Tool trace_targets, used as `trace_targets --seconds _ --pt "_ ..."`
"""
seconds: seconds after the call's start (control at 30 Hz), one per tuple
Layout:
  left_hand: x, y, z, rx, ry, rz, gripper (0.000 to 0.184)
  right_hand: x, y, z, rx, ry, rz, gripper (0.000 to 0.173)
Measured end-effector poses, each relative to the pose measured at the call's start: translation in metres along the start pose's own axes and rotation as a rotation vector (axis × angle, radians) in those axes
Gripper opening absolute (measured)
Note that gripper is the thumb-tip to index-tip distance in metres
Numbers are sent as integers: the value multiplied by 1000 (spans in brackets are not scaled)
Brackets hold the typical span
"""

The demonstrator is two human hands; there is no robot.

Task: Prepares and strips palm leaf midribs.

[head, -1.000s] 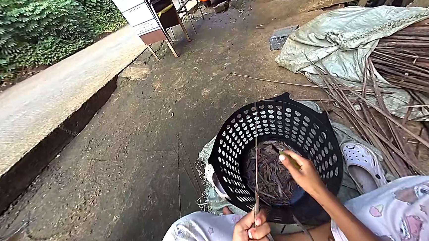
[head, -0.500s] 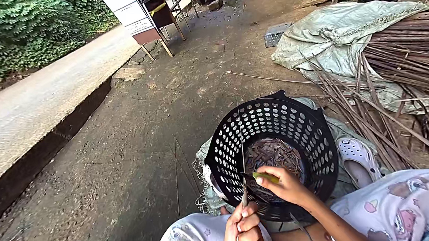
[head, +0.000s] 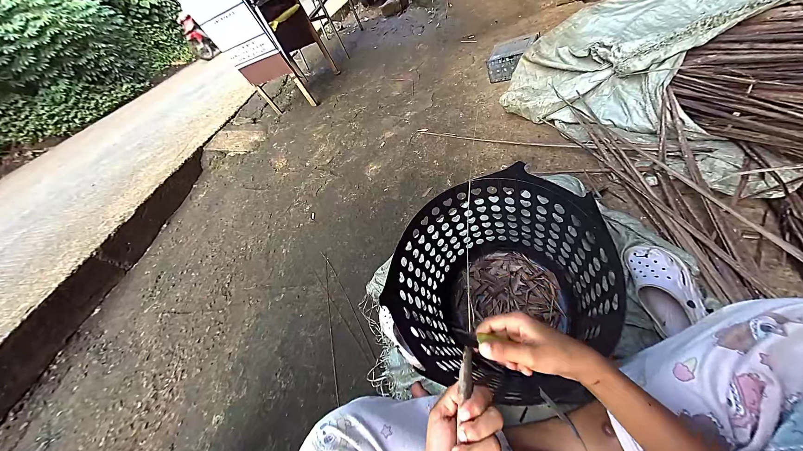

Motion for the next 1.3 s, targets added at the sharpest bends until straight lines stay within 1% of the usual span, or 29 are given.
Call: trace_targets --seconds 0.07,0.17,0.23,0.27,0.37,0.4,0.43,0.53,0.6,0.67,0.7,0.77,0.8,0.83,0.93,1.07,1.13,1.2,1.23,1.27,1.3 --pt "-1 3 -2 23 -12 51 46 4 11 -1 35 -5 166 15" --pt "-2 7 -8 68 -22 125 50 8 40 -2 103 0 404 24" --pt "-3 6 -12 108 1 129 50 9 59 1 159 -58 489 24" --pt "-3 6 -12 117 7 118 49 7 60 1 176 -101 470 25" --pt "-1 7 -8 99 -2 112 48 -1 38 2 175 -269 231 25" --pt "0 6 -6 93 -10 111 48 -4 32 5 174 -316 182 22" --pt "0 6 -6 90 -14 110 48 -6 31 8 180 -349 177 21" --pt "-3 7 -4 88 -30 114 49 -12 38 10 240 -337 190 21" --pt "-3 8 -4 95 -27 109 47 -14 35 6 241 -284 106 19" --pt "-1 7 -6 101 -16 110 46 -14 21 2 146 -245 -5 12" --pt "0 6 -6 102 -11 110 46 -11 15 2 64 -220 -40 11" --pt "1 6 -6 106 -21 115 46 -4 6 4 -173 -126 -49 23" --pt "0 7 -5 111 -30 117 46 -2 4 3 -286 -87 -28 27" --pt "0 8 -5 115 -42 126 47 -2 2 2 -390 -72 -10 27" --pt "-1 11 -6 131 -74 177 51 -7 -5 -1 -633 -74 -9 17" --pt "1 14 -6 117 -95 211 52 -19 -24 -3 -763 -31 -159 13" --pt "0 16 -4 126 -114 229 53 -21 -28 -1 -786 -10 -154 13" --pt "1 19 2 171 -161 272 56 -17 -26 -1 -840 -41 -105 12" --pt "1 20 5 212 -196 305 56 -13 -22 0 -843 -74 -49 12" --pt "0 21 7 281 -232 359 56 -10 -14 1 -825 -110 46 13" --pt "-3 22 6 386 -264 434 53 -5 2 1 -789 -133 198 15"
Point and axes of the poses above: each hand's wrist, its own x-axis towards the middle knuckle, its own y-axis out of the back of the hand, z = x × y, the point moved 9 cm from there along x, towards the middle knuckle, and after that the axes turned 8 degrees about z, right-handed, at the moved point
